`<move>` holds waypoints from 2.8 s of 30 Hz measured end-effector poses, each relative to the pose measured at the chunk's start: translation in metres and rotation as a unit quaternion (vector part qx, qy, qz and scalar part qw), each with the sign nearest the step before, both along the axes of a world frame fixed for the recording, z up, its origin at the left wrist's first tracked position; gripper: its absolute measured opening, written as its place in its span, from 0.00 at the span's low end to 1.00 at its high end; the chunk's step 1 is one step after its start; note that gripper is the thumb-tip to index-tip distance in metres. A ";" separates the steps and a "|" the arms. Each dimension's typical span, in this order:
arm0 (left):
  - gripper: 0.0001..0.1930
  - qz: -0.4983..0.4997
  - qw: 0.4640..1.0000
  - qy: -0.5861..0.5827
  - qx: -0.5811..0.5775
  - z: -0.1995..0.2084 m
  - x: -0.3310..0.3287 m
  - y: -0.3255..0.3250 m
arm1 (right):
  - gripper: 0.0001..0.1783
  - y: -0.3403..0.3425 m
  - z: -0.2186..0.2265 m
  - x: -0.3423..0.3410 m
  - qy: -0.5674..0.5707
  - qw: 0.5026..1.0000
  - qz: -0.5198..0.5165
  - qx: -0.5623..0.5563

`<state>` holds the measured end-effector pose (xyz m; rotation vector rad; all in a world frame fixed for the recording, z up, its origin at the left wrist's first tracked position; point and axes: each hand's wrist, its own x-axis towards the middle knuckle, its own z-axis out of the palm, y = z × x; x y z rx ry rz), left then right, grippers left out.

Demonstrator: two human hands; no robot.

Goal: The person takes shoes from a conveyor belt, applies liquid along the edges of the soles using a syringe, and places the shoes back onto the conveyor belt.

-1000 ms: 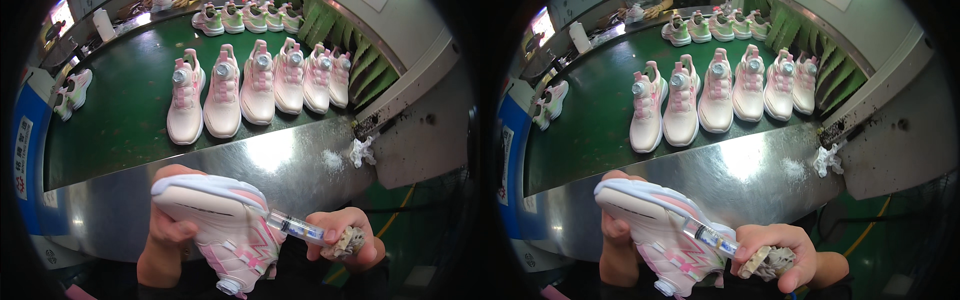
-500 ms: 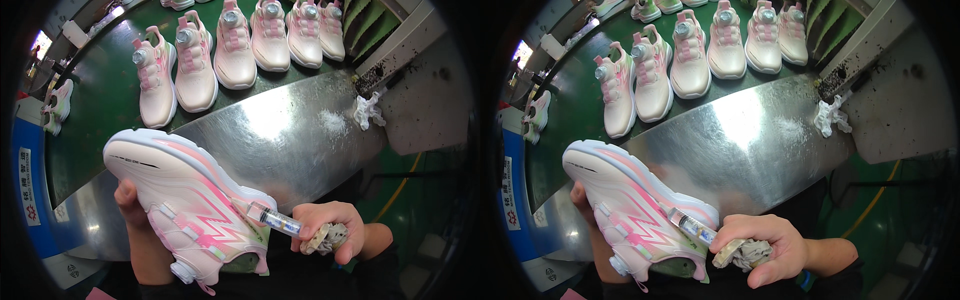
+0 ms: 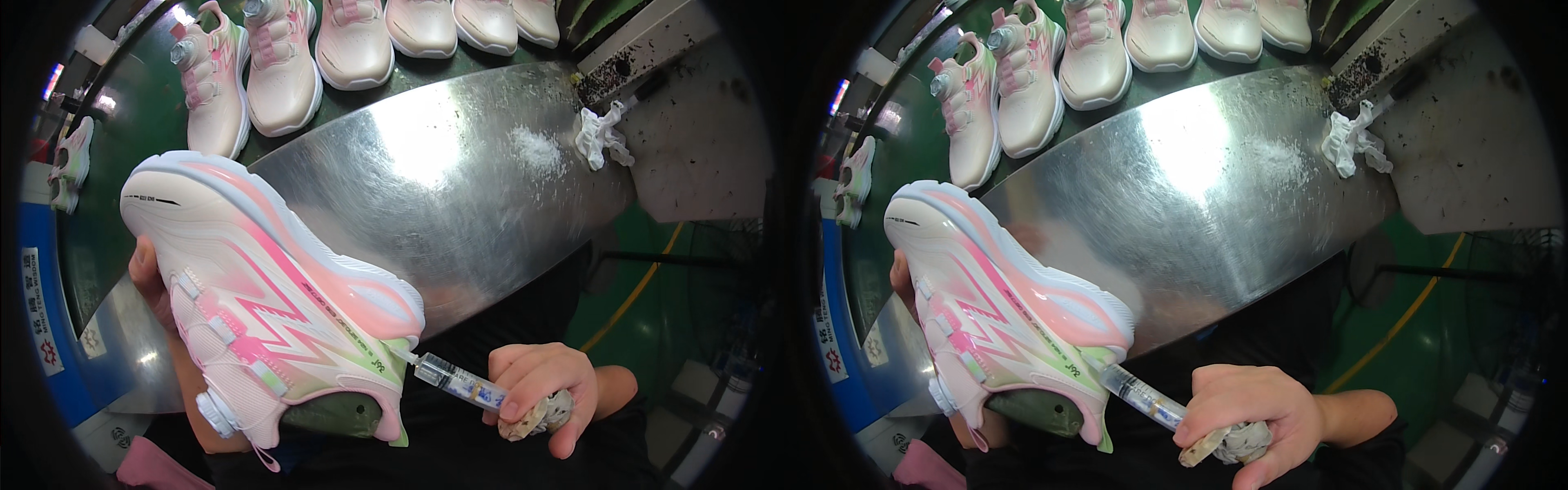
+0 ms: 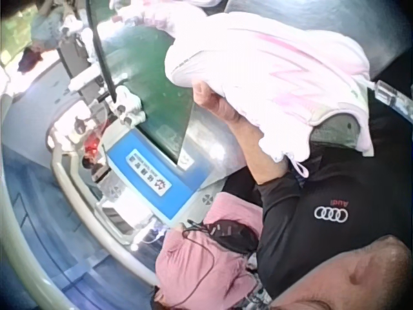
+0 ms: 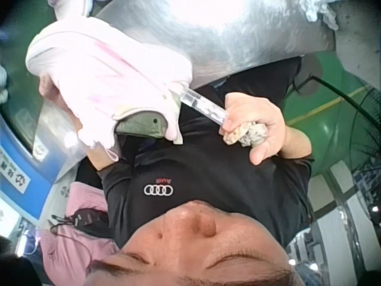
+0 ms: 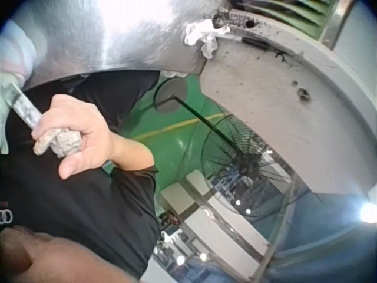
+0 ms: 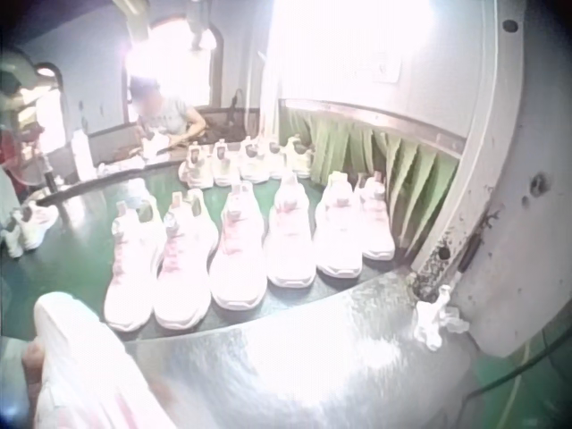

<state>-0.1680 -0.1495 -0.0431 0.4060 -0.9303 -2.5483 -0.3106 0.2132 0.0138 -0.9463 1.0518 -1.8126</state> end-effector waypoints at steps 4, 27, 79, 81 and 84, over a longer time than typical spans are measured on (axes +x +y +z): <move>0.31 0.018 1.000 -0.023 -0.012 0.020 0.007 0.004 | 0.30 0.002 -0.006 0.004 -0.005 1.000 0.008 -0.024; 0.31 0.066 0.858 -0.229 -0.455 0.038 0.101 0.011 | 0.27 -0.003 -0.045 0.010 0.054 0.995 -0.044 -0.067; 0.30 -0.220 0.929 -0.030 0.297 0.001 -0.008 0.224 | 0.29 0.083 0.102 0.025 0.312 0.945 -0.030 0.093; 0.30 -0.243 0.931 0.016 0.272 0.002 -0.017 0.227 | 0.29 0.083 0.102 0.026 0.333 0.937 -0.042 0.092; 0.32 -0.194 0.934 -0.018 0.298 0.018 -0.023 0.231 | 0.26 0.077 0.103 0.026 0.379 0.921 -0.046 0.079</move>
